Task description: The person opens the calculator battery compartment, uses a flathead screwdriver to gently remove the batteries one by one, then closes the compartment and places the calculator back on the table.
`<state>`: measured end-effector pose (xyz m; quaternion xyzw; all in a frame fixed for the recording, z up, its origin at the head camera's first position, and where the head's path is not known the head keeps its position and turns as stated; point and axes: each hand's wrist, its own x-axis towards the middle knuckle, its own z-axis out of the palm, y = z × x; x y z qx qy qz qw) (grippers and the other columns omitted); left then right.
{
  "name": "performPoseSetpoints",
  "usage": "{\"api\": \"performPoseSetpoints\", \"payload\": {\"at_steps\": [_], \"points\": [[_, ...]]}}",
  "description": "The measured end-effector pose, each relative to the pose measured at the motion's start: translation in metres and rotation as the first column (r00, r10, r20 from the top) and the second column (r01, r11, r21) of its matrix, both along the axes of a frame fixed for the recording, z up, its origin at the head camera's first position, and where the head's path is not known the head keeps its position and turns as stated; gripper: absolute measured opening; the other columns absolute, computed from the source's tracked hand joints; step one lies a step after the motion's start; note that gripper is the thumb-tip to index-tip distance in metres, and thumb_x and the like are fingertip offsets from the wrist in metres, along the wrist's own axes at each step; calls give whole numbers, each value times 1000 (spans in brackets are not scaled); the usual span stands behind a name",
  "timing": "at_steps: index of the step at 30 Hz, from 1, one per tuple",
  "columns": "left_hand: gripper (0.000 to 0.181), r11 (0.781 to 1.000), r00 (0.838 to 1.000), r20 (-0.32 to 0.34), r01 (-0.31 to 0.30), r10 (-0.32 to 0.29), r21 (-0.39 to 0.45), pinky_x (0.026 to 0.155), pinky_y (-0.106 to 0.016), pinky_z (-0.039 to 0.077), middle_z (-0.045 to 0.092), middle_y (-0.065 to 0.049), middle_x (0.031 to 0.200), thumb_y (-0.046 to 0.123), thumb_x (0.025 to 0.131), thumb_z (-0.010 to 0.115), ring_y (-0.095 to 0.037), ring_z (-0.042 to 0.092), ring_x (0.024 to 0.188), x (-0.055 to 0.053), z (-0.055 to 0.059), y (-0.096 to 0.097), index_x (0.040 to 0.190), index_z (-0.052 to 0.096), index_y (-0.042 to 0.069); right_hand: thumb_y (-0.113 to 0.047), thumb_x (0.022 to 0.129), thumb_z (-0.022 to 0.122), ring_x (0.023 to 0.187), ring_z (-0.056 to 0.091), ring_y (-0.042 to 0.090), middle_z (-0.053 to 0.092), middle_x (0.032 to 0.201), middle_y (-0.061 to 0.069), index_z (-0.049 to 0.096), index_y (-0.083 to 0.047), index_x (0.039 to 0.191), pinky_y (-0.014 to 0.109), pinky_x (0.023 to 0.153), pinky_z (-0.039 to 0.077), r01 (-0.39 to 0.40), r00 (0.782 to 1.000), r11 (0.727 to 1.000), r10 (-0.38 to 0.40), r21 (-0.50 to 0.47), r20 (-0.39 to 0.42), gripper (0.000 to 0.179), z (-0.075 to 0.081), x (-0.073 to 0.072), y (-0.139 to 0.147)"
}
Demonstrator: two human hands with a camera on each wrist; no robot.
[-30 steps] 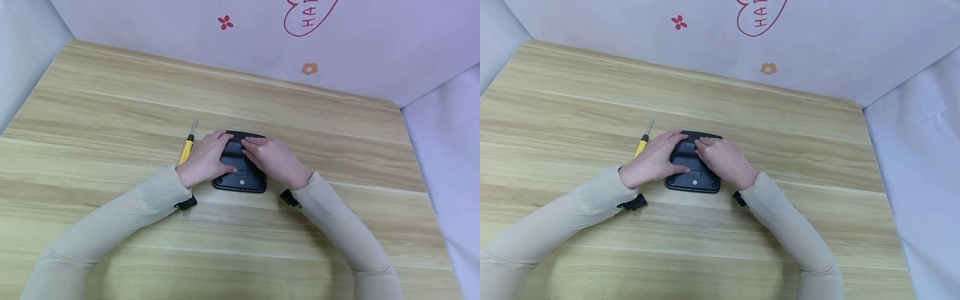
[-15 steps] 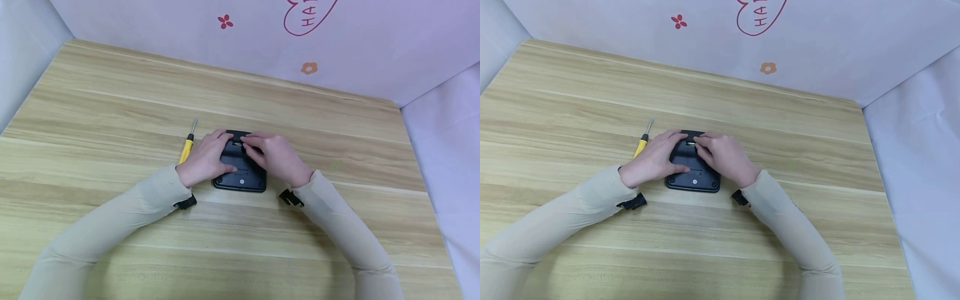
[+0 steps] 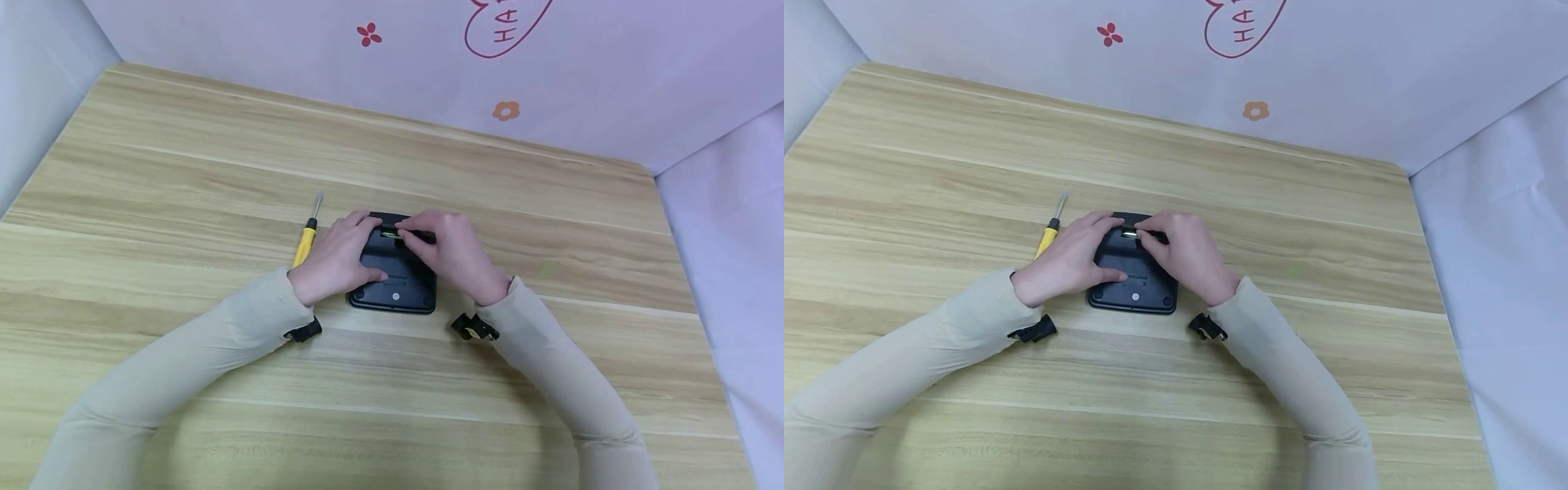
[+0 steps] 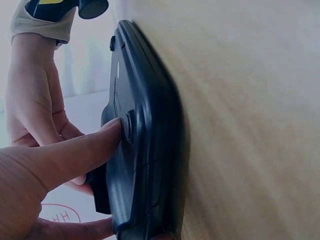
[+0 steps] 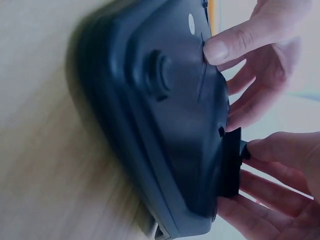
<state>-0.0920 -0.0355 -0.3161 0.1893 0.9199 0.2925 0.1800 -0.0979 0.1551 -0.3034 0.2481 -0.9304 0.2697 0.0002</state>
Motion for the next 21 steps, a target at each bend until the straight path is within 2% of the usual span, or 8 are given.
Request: {"api": "performPoseSetpoints", "payload": {"at_steps": [9,21], "points": [[80,1000,1000,-4,-2,2,6,109,-50,34,32,-19,151,29,79,78,-39,38,134,0,0,-1,143,39,2,-9,89,68,96,70,24,73,101,13,75,-2,100,37,85,55,5,997,1000,-6,-9,-82,15,-3,4,-2],[80,1000,1000,-6,0,0,11,108,-50,35,32,-19,151,29,78,79,-38,38,134,1,0,-1,143,40,2,-11,90,66,94,69,23,72,101,12,71,-3,99,36,84,55,-10,987,997,22,79,-156,14,-2,7,-4]]}}
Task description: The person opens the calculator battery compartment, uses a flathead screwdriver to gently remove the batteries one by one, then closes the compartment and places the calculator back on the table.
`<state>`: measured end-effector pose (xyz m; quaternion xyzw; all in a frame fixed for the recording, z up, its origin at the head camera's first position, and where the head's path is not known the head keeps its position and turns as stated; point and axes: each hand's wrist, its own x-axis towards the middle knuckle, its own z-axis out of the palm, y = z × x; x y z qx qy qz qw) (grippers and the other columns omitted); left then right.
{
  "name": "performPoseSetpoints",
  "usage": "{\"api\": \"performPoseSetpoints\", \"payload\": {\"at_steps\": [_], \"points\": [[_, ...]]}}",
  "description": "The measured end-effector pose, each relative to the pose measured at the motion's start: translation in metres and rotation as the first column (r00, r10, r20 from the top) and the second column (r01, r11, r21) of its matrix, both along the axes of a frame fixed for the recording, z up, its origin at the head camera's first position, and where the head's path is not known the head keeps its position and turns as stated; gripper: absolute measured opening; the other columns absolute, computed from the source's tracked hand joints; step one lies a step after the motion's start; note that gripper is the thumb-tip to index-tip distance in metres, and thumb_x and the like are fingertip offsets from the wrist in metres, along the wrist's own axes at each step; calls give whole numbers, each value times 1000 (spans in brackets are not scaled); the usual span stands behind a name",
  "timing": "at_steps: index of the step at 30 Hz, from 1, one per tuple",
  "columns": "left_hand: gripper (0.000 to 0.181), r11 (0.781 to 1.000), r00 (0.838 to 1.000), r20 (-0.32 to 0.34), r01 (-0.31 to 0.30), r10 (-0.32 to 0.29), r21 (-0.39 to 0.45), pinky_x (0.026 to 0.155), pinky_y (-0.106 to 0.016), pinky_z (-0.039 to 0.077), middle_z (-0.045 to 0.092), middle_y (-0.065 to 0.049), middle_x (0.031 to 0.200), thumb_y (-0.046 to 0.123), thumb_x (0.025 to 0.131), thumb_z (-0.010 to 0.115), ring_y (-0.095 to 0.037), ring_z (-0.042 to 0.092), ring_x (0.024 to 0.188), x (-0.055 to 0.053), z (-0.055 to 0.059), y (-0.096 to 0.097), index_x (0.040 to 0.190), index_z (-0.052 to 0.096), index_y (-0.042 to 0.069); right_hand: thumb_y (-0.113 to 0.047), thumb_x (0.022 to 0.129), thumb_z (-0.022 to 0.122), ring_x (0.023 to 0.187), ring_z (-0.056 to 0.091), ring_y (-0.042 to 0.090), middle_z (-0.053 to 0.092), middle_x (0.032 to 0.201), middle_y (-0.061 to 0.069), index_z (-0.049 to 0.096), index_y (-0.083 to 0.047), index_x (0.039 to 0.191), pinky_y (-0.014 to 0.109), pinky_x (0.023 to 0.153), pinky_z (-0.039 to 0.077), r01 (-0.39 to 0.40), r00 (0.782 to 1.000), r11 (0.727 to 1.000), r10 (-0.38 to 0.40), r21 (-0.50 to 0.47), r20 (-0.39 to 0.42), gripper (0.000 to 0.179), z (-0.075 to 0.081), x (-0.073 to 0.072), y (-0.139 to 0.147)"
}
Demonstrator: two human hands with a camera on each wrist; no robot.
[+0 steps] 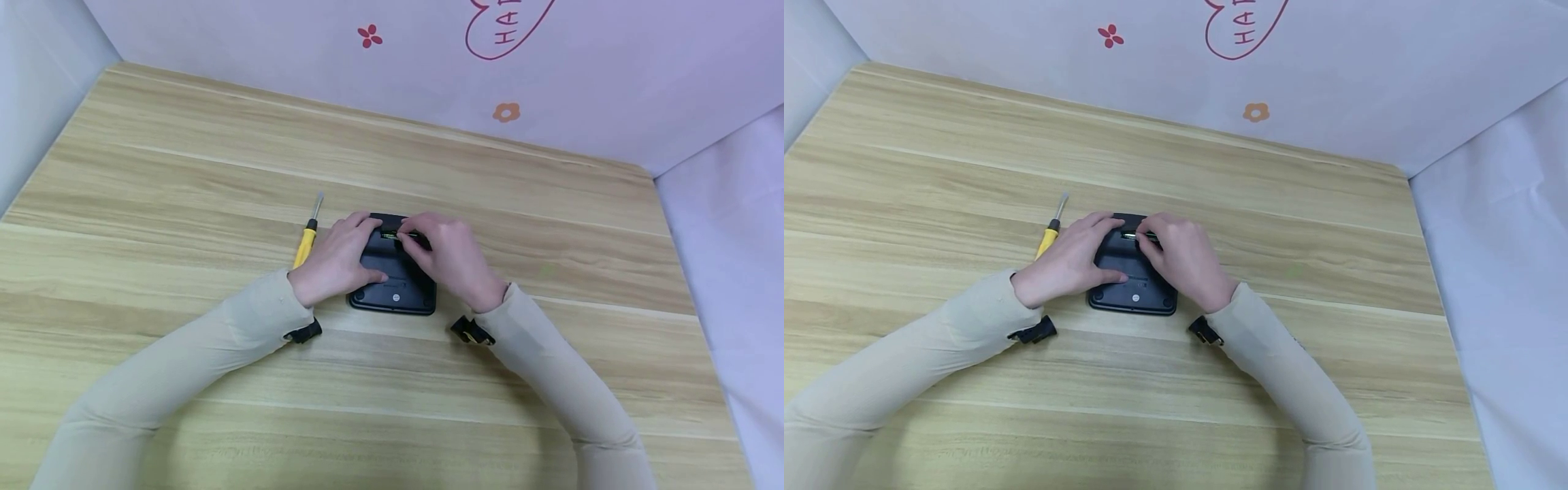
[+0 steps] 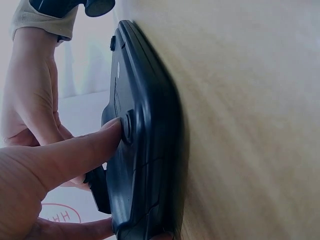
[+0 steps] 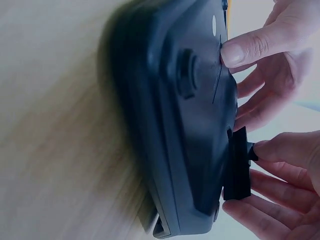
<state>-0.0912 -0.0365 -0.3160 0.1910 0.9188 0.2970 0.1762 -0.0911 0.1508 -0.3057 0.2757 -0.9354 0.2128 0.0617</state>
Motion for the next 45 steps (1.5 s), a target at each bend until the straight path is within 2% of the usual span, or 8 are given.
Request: {"api": "performPoseSetpoints", "payload": {"at_steps": [8,21,33,45], "points": [[80,1000,1000,-7,5,-5,5,108,-49,35,34,-19,150,29,79,79,-38,39,133,0,0,0,143,40,2,-11,91,64,93,69,23,71,101,11,69,-3,97,37,83,55,-3,1000,1000,4,-30,6,11,-1,2,3],[79,1000,1000,6,3,-4,17,109,-48,34,33,-19,150,29,79,79,-37,37,134,0,-2,1,142,41,2,-10,92,63,98,67,24,70,105,12,68,-3,98,38,86,54,44,998,997,-41,-63,39,11,0,4,14],[80,1000,1000,19,-8,7,25,111,-50,31,32,-19,151,29,79,79,-38,37,134,0,-1,0,143,40,3,-9,91,64,100,67,24,70,106,12,69,-3,96,40,88,53,69,997,994,-67,-88,22,9,2,5,23],[80,1000,1000,9,-13,13,26,110,-50,32,32,-20,151,28,78,80,-38,36,135,1,-1,1,143,40,2,-6,90,65,103,66,31,69,108,18,68,0,97,44,92,51,109,994,989,-110,-101,4,10,2,7,43]]}}
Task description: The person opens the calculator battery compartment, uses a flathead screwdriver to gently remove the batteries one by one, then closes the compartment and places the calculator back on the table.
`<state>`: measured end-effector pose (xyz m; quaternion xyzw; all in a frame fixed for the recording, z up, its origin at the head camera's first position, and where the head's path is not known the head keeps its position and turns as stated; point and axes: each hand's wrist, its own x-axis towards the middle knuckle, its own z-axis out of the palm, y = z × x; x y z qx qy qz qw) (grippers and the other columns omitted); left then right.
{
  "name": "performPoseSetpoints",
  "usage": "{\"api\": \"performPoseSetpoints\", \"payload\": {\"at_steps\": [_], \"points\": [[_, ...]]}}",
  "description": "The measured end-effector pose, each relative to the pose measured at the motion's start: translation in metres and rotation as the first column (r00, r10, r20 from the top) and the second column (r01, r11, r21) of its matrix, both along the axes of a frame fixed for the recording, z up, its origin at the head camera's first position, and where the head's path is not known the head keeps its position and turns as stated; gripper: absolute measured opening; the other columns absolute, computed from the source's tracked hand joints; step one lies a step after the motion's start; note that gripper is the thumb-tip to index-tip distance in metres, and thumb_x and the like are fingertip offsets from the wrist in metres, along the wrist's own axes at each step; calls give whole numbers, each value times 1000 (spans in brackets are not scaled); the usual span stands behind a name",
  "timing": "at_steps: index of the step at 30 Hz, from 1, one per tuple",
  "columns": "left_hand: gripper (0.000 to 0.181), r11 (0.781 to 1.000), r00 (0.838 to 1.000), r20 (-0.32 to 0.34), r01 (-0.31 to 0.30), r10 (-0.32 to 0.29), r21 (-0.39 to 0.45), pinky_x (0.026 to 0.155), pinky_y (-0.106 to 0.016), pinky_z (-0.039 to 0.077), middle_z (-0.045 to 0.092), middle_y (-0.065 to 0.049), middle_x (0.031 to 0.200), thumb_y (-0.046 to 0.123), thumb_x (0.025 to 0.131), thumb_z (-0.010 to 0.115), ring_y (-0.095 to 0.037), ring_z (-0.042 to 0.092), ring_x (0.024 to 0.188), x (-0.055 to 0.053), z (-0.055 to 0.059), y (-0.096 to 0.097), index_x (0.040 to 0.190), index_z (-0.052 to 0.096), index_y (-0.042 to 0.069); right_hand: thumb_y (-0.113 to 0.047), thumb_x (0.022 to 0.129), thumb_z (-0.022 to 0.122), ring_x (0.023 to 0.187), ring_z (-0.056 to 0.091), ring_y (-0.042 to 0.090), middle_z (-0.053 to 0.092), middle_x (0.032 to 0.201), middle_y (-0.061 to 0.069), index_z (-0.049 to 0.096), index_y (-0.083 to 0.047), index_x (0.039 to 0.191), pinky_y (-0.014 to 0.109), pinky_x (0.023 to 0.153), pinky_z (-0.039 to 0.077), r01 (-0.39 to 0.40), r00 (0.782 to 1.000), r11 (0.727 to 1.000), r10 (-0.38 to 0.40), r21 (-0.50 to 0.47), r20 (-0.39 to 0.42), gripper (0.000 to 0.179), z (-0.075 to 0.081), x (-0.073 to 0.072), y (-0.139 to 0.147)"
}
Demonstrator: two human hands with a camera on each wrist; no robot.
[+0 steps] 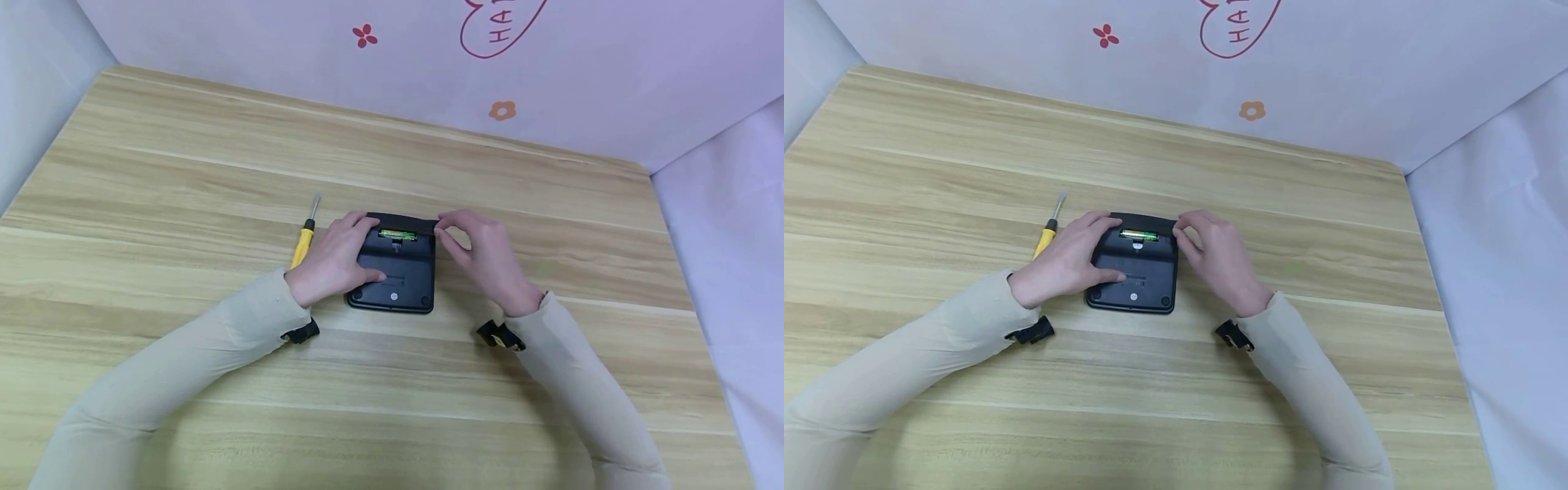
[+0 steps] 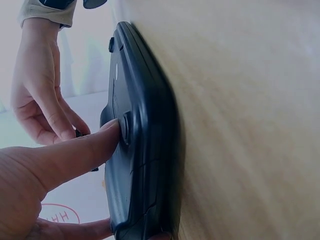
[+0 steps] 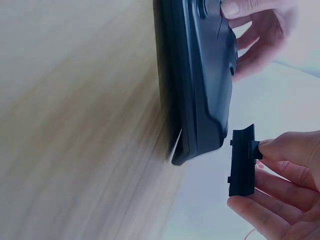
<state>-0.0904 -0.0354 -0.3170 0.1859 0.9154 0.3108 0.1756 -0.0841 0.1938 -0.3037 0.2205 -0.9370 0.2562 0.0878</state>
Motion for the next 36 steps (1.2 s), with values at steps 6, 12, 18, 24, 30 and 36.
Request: {"api": "performPoseSetpoints", "payload": {"at_steps": [6,12,18,24,30,36], "points": [[81,1000,1000,-11,-1,1,-6,110,-50,32,32,-20,151,28,77,80,-38,37,134,0,1,0,143,40,2,-5,89,65,103,65,32,70,107,18,68,1,95,44,92,50,17,1000,1000,-17,-2,-18,8,1,0,11],[81,1000,1000,-7,-3,3,-9,110,-50,32,32,-20,151,28,77,80,-38,36,135,0,1,0,143,40,2,-3,90,64,103,65,33,69,107,19,69,1,95,46,91,50,30,999,1000,-30,6,-27,8,0,0,20],[82,1000,1000,-7,-3,3,-6,110,-50,32,32,-20,151,27,77,81,-38,36,135,0,1,0,143,40,2,-3,90,62,103,66,34,70,107,19,69,0,94,47,91,50,51,998,999,-51,3,-26,8,0,0,26],[81,1000,1000,-6,-4,4,-1,110,-50,32,32,-20,151,27,77,81,-38,37,134,0,0,0,143,40,1,-1,89,64,100,67,34,70,106,19,69,0,92,47,87,51,58,998,998,-58,12,-33,6,-2,1,34],[81,1000,1000,-9,-1,1,-1,110,-50,31,32,-20,151,27,77,81,-38,37,134,0,1,-1,143,40,2,-1,88,64,98,67,35,70,105,20,69,1,91,48,86,52,58,998,998,-57,33,-23,6,-6,3,40],[80,1000,1000,-9,-3,3,0,110,-50,31,32,-20,150,25,78,80,-38,37,134,0,0,1,142,40,1,0,88,64,97,67,36,70,104,21,69,1,90,49,84,53,58,998,997,-57,49,-14,5,-10,4,47]]}}
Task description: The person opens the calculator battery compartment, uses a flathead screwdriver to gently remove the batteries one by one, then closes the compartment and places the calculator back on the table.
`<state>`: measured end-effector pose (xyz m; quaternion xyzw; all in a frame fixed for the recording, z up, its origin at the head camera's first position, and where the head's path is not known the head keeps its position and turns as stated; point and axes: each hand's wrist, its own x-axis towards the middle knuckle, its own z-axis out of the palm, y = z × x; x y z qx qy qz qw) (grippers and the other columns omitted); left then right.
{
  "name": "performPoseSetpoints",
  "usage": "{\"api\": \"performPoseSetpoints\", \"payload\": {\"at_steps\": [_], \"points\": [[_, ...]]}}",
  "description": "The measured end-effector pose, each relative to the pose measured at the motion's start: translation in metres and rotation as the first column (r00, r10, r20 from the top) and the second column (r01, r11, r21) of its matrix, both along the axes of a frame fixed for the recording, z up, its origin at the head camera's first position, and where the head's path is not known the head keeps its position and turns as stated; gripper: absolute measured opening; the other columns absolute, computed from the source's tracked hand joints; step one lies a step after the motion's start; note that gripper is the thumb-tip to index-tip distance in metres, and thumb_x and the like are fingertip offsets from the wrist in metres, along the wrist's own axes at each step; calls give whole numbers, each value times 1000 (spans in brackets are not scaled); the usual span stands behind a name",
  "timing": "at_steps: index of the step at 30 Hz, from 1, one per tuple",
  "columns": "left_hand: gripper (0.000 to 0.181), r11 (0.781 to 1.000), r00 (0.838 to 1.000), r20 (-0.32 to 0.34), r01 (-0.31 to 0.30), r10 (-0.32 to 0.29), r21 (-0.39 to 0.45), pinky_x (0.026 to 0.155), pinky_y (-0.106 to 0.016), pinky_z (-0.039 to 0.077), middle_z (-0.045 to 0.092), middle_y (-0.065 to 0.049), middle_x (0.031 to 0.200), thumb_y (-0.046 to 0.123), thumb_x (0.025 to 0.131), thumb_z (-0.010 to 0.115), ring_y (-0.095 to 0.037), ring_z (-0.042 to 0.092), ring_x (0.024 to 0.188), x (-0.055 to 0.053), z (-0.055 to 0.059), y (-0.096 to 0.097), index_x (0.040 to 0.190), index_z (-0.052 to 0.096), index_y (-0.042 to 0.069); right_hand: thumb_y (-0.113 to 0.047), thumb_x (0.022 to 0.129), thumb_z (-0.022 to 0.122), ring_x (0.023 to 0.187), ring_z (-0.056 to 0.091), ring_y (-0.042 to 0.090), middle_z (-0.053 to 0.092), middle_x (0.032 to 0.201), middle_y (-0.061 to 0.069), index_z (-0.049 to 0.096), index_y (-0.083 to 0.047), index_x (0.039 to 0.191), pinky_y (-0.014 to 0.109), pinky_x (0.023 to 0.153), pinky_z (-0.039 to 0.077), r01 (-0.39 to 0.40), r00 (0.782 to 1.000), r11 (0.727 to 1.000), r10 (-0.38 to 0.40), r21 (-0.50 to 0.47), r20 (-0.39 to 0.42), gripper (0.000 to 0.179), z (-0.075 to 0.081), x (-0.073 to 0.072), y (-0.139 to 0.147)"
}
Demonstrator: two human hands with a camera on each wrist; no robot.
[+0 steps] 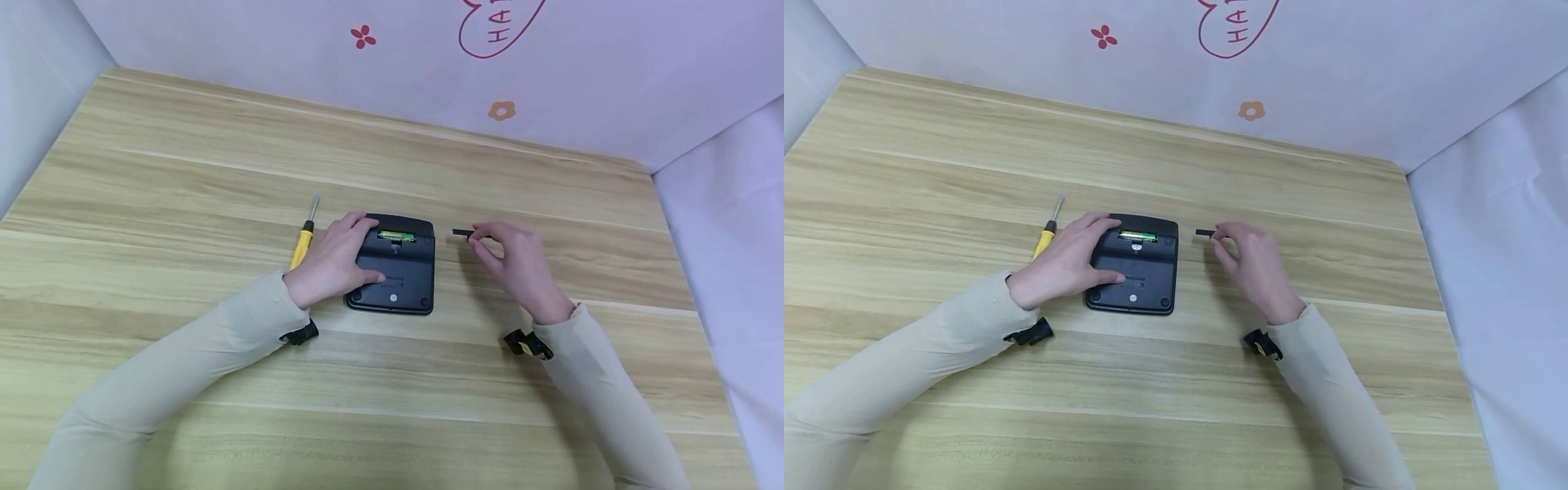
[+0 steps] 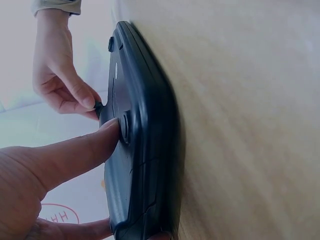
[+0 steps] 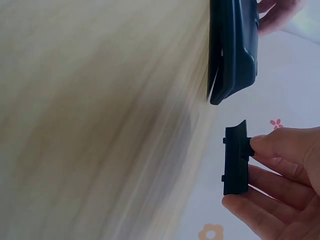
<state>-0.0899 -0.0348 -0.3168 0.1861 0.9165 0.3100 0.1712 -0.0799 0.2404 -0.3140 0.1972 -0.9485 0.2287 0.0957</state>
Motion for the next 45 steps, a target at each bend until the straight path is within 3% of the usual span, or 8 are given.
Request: {"api": "performPoseSetpoints", "payload": {"at_steps": [14,24,31,40,45], "points": [[81,1000,1000,2,4,-4,4,111,-49,31,33,-19,151,27,77,81,-37,36,136,0,1,-1,143,40,2,-4,88,66,97,67,37,70,104,21,71,1,89,50,84,52,39,991,995,-50,88,121,8,-2,1,4],[80,1000,1000,9,-1,1,0,111,-49,31,33,-18,150,27,78,80,-36,36,135,-1,0,0,143,40,3,-5,89,65,91,68,34,70,105,20,72,1,91,48,81,52,14,979,987,-45,157,200,9,-2,1,7],[80,1000,1000,11,-1,1,3,111,-49,30,33,-18,150,27,78,80,-37,35,135,-1,0,0,143,40,3,-6,88,65,73,66,25,72,98,19,72,1,91,42,67,52,-12,982,981,-25,195,189,10,-3,1,8],[80,1000,1000,5,-3,3,8,111,-49,31,33,-19,150,27,77,80,-37,36,135,0,1,-1,143,40,3,-4,88,65,71,67,24,71,99,20,72,2,90,40,64,53,-27,982,978,-13,208,188,9,-4,1,7],[80,1000,1000,14,0,0,4,111,-49,31,33,-18,150,27,78,80,-36,35,135,-1,0,-1,143,40,3,-4,87,65,60,60,18,71,100,21,72,2,89,34,57,49,-20,978,975,-26,221,206,9,-3,1,7]]}}
